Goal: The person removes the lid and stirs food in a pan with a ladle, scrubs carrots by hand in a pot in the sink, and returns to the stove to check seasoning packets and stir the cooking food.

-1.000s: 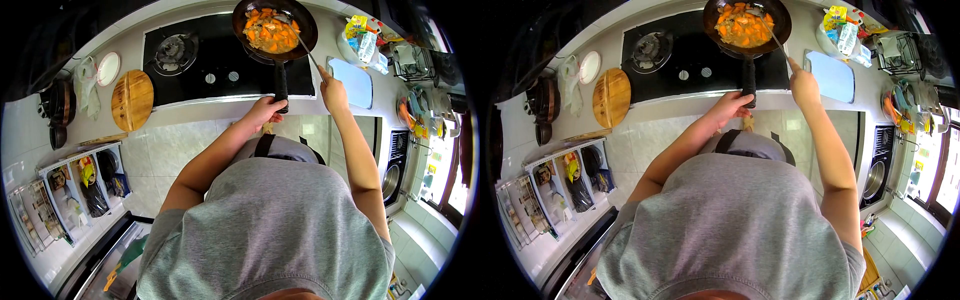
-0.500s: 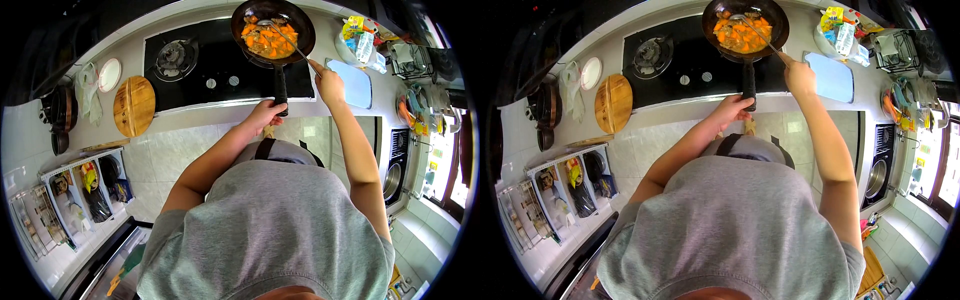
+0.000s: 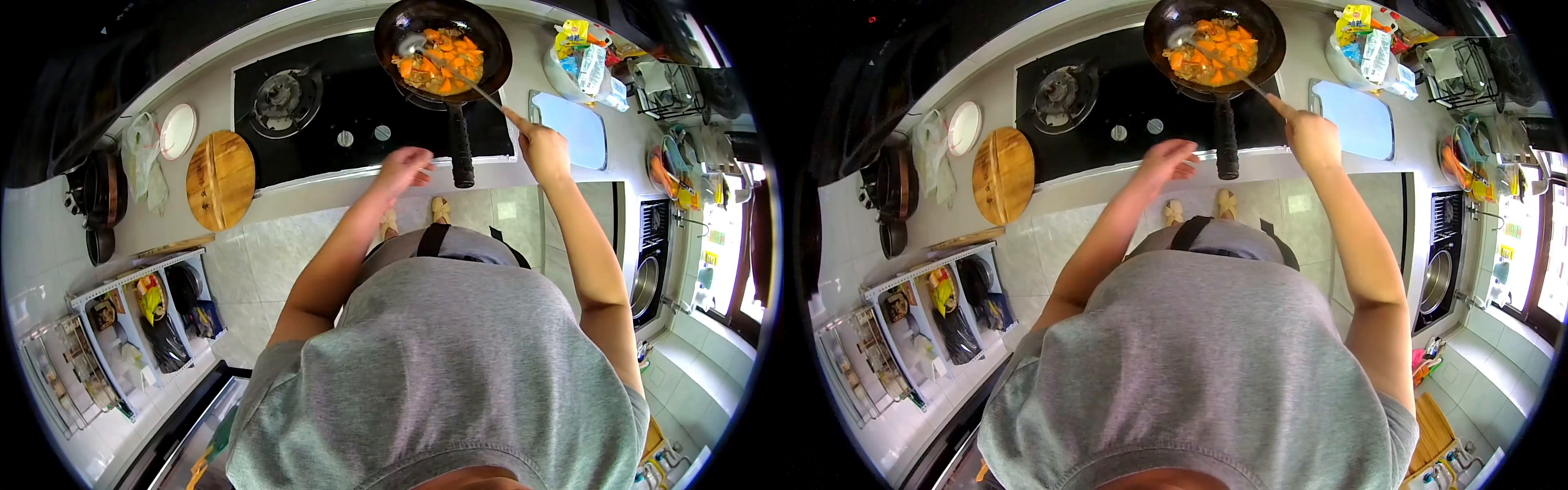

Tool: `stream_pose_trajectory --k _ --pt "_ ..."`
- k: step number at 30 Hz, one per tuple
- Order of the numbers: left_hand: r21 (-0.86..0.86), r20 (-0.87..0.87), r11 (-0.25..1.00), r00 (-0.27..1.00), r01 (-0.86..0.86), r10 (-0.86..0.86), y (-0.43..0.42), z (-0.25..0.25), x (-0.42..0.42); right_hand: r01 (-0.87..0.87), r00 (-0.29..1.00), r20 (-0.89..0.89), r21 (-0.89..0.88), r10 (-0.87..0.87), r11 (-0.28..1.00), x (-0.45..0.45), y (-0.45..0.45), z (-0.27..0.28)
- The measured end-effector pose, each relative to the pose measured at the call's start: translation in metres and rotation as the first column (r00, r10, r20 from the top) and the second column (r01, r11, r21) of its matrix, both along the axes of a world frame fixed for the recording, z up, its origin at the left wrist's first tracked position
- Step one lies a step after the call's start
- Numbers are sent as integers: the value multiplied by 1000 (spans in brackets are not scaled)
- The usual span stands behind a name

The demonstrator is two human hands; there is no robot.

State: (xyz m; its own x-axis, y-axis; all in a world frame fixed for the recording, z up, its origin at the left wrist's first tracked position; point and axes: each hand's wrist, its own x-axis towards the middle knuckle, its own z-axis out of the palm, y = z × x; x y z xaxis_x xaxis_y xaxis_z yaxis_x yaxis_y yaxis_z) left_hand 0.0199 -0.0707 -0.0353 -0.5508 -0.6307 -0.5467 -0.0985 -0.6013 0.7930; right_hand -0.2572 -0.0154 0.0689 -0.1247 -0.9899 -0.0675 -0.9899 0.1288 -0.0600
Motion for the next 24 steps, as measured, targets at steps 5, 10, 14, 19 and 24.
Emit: stream_pose_trajectory --k 5,10,14,19,24 --pt "-221 154 935 937 -277 314 -32 -3 90 -21 999 34 -92 24 996 -18 21 -14" --pt "-801 342 556 595 -220 728 -65 -68 224 193 961 229 -166 -153 967 -10 10 -14" --pt "-863 487 465 75 198 870 -77 -80 317 308 927 276 -172 -255 936 2 -2 -33" --pt "-728 549 601 -245 328 799 -78 -83 398 417 758 559 -17 -337 909 8 17 -35" --pt "-655 699 739 -247 155 671 -100 -78 432 494 757 486 12 -437 869 27 28 -25"
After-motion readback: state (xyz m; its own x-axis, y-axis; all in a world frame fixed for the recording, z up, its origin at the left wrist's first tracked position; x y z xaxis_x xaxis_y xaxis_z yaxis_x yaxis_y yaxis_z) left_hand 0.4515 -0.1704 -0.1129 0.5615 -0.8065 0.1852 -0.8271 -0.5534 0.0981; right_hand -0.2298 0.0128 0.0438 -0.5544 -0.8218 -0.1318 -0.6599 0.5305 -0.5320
